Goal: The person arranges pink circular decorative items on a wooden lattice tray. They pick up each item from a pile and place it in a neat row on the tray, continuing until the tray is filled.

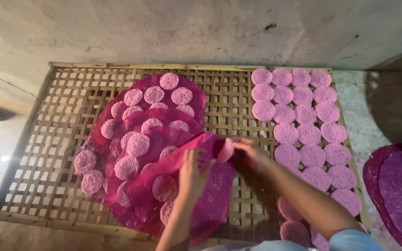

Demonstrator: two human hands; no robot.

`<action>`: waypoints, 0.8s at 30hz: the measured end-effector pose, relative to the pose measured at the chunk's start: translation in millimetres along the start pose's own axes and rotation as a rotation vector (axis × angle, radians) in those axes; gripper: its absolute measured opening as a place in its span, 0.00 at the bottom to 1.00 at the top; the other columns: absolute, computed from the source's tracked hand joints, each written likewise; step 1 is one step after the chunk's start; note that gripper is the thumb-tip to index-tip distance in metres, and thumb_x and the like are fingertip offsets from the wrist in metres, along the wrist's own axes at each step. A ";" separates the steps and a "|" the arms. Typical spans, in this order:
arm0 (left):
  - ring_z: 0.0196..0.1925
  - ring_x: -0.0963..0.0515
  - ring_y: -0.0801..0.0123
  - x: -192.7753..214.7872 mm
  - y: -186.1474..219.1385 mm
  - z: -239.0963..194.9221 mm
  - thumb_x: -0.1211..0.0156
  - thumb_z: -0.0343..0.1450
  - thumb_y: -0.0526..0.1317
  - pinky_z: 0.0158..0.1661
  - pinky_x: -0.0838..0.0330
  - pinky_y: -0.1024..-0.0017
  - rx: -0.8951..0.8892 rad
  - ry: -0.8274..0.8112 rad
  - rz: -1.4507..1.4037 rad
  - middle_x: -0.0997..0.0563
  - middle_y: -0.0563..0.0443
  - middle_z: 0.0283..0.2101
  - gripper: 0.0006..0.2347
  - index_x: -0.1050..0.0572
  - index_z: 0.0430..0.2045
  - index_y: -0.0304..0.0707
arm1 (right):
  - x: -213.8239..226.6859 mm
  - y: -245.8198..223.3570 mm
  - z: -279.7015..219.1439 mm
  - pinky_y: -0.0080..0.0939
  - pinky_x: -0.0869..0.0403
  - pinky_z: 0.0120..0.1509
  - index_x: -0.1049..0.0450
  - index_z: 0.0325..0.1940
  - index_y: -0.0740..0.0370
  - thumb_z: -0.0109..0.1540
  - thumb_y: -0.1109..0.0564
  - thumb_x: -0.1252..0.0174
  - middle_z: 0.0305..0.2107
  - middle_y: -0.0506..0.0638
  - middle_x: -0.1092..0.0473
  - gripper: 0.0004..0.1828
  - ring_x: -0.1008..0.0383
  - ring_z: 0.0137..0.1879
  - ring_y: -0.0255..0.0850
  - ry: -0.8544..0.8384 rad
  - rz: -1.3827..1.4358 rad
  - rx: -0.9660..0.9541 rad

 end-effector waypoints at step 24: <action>0.54 0.23 0.52 98.9 -143.4 -60.7 0.38 0.69 0.50 0.53 0.32 0.47 0.231 0.108 0.727 0.25 0.43 0.48 0.16 0.27 0.42 0.40 | 126.3 -68.7 40.5 0.47 0.20 0.41 0.33 0.53 0.59 0.59 0.61 0.37 0.41 0.57 0.27 0.20 0.22 0.42 0.49 0.461 -1.017 0.551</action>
Point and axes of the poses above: each hand's wrist, its own z-axis towards the middle knuckle, its own x-axis out of the back of the hand, y = z × x, the point moved 10 cm from there along z, towards the middle knuckle
